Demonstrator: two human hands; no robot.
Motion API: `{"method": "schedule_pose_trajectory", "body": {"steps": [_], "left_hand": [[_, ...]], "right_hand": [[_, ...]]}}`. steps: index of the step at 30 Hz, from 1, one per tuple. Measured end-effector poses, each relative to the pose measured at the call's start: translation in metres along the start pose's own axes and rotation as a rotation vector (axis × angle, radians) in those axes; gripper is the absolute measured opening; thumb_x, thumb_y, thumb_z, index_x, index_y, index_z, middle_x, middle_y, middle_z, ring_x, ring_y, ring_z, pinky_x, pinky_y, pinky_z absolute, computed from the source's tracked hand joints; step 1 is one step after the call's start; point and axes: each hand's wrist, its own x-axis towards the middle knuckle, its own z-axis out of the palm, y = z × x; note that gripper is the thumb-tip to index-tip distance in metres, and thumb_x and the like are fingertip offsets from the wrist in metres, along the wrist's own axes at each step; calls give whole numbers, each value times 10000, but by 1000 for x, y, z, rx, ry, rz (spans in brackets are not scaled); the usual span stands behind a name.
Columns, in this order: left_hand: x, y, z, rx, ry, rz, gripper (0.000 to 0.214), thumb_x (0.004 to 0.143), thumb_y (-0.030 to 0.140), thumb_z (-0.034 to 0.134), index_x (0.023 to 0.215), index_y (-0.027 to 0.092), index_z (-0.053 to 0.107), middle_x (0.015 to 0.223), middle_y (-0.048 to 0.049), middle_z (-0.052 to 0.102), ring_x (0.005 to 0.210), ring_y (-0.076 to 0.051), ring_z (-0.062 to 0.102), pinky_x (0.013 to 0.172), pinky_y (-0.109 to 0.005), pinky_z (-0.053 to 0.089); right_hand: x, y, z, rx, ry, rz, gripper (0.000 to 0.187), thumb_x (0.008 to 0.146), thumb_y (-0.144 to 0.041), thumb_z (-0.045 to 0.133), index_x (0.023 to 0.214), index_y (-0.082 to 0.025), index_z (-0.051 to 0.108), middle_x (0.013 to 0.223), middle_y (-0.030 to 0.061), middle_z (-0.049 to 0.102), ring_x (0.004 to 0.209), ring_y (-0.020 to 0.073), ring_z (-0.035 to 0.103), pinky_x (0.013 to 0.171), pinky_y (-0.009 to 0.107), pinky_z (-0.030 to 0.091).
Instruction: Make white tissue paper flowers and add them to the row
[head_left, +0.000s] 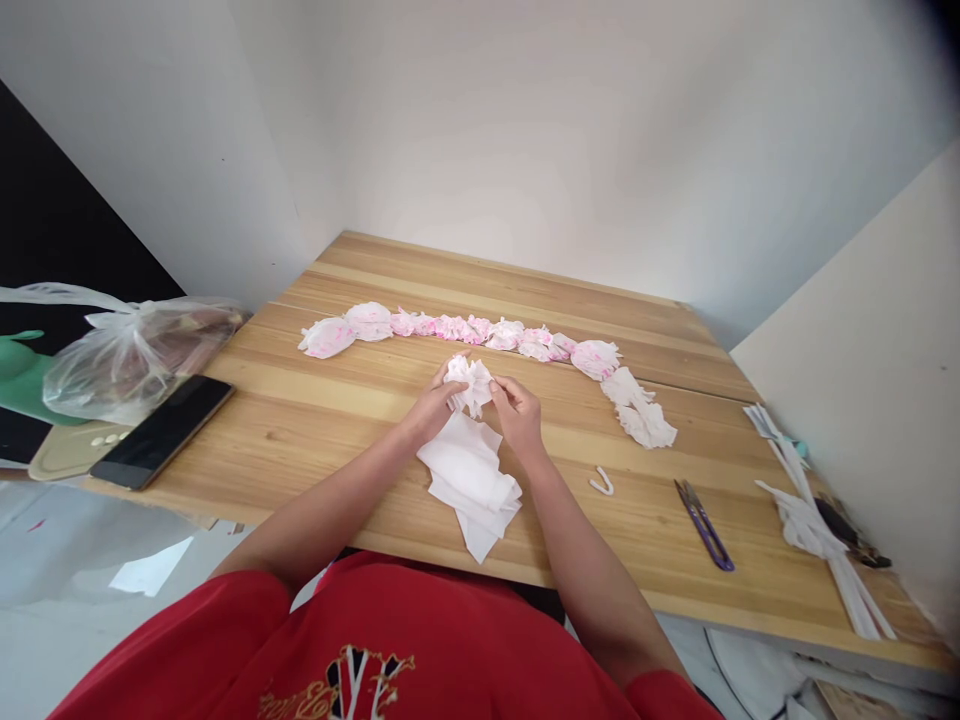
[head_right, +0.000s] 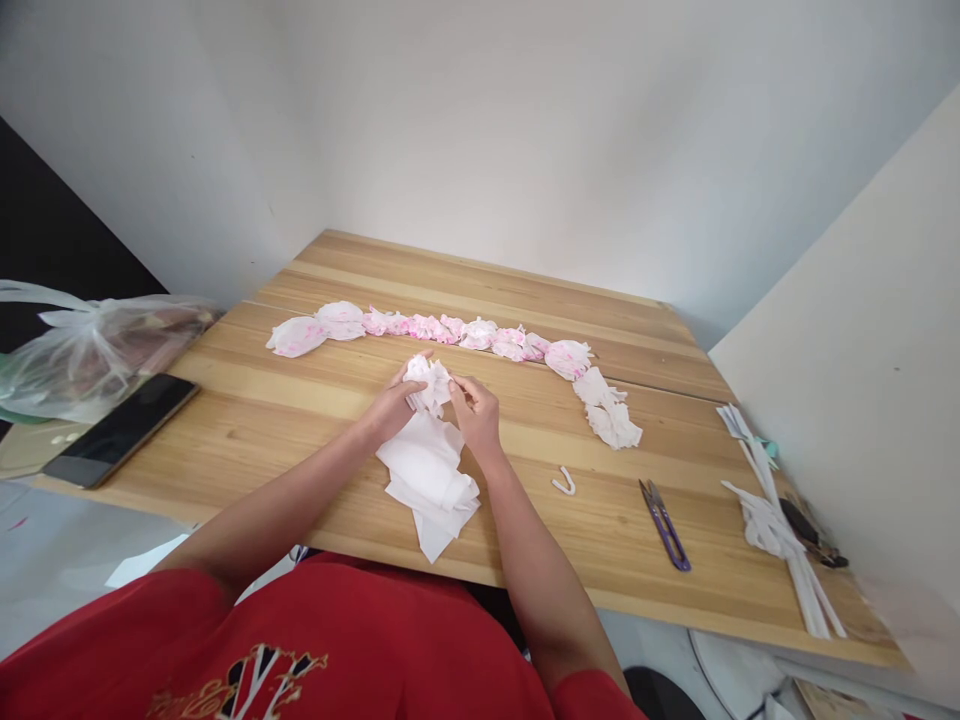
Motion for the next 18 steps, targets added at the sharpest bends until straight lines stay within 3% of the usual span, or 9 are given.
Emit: {"method": "schedule_pose_trajectory", "body": {"steps": [6,12,18], "left_hand": [[1,-1,0,-21,2,4,722,692,174,645,1378,269,440,936,-20,648,749,-157,599,653,-266,475],[-1,-1,2,18,-15,25,707,687,179,664,1358,276,465,913,-11,607,740,-138,570,638,-238,462],[-2,-3,2,131,-58,29,736,725,289,727,1394,271,418,1044,-32,604,874,-149,579,758,-244,458]], "right_hand": [[2,0,0,116,53,125,266,840,-402,554,910,-193,704,820,23,689,733,166,608,634,265,506],[2,1,1,89,-1,76,259,834,-407,571,924,-193,684,817,19,672,720,155,594,642,260,490],[1,-2,2,16,31,64,272,842,-429,570,792,-184,675,734,6,647,661,139,558,620,252,446]]}}
